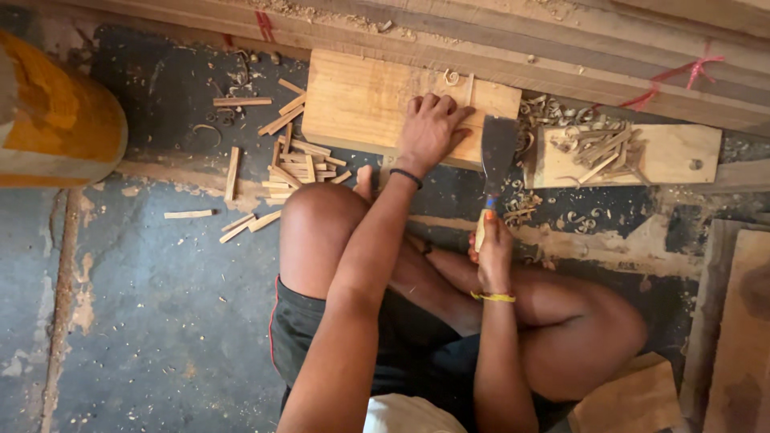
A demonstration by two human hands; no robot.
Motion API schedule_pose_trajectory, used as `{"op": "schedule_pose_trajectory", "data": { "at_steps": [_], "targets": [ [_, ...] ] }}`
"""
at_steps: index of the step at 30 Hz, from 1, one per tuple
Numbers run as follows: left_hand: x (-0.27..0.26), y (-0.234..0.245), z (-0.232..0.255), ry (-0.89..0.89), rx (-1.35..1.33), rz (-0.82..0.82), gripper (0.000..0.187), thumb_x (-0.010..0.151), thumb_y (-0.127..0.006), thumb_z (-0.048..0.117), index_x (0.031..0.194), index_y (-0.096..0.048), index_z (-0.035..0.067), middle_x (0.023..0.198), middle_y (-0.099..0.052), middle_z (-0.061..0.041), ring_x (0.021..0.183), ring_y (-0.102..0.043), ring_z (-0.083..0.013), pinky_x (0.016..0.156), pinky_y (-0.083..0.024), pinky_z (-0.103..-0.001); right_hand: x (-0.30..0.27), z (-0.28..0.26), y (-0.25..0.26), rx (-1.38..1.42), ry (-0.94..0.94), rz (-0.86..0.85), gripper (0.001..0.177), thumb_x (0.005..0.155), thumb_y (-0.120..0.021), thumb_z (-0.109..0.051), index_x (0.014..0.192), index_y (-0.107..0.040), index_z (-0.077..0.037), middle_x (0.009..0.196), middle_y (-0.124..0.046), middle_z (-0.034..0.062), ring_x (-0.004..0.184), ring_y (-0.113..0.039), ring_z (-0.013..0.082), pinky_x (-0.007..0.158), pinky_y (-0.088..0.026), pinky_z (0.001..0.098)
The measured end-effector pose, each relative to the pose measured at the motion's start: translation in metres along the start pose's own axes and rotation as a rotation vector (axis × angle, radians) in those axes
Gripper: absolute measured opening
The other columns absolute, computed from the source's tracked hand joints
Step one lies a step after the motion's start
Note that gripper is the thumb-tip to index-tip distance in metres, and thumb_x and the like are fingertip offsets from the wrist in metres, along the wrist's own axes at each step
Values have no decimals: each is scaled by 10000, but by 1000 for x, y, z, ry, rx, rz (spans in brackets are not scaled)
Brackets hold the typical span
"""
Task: The person sits on the floor and uses a chisel to carve small wooden sticks placed on a larger wooden block. They repeatedly strike the chisel to shape the wood, creating shavings that fall onto the floor.
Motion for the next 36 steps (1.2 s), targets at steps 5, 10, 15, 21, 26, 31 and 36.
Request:
{"op": "schedule_pose_trajectory", "data": {
  "at_steps": [5,10,15,21,26,31,36],
  "targets": [
    [1,-1,1,13,6,-27,453,830,-778,464,1247,-702,304,1041,-619,15,1070,-559,-236,967,-401,-459,-12,-13,1,25,31,8,362,1065,-531,-433,918,-546,-102,639,-543,32,407,-421,82,340,-312,230],
    [1,4,5,5,16,-51,792,824,-760,511,1511,-464,249,1122,-613,-39,1055,-559,-263,967,-393,-482,-18,-10,8,22,2,72,311,1039,-527,-410,946,-559,-116,628,-543,36,393,-415,92,330,-307,242],
    [5,-5,34,-71,-152,38,853,931,-653,619,1573,-353,144,1241,-599,-99,1104,-563,-279,1025,-390,-498,-25,0,19,12,52,67,356,1048,-507,-424,932,-570,-93,600,-536,36,389,-419,93,329,-303,243],
    [-1,-13,96,-373,-507,-93,742,991,-560,652,1484,-453,107,1115,-696,-157,1001,-661,-314,967,-477,-471,-32,0,16,-31,58,45,376,1052,-518,-426,930,-562,-73,595,-540,35,392,-423,91,345,-314,238],
    [-6,-26,103,-369,-445,-214,574,904,-633,631,1157,-689,119,755,-717,-148,804,-705,-368,717,-552,-461,-38,-2,4,-3,12,10,377,1045,-523,-416,955,-582,-55,594,-541,43,380,-393,91,341,-290,239],
    [-6,-18,104,-412,-471,-154,455,928,-656,567,949,-739,120,716,-705,-130,736,-702,-344,703,-560,-455,-36,-8,1,-1,11,-12,357,1052,-502,-391,973,-572,-50,594,-535,53,369,-379,96,332,-286,247],
    [-4,-13,98,-398,-495,-160,384,931,-660,533,897,-757,163,706,-713,-97,694,-700,-324,710,-565,-444,-35,-12,-6,-2,3,-35,353,1056,-500,-377,972,-575,-43,595,-534,54,371,-392,102,337,-296,255]
  ]
}}
Point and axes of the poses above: each hand's wrist, its own x-axis towards the middle knuckle, its own y-axis out of the back of the hand, z = x × y, the point moved 8 cm from there along x, towards the middle knuckle
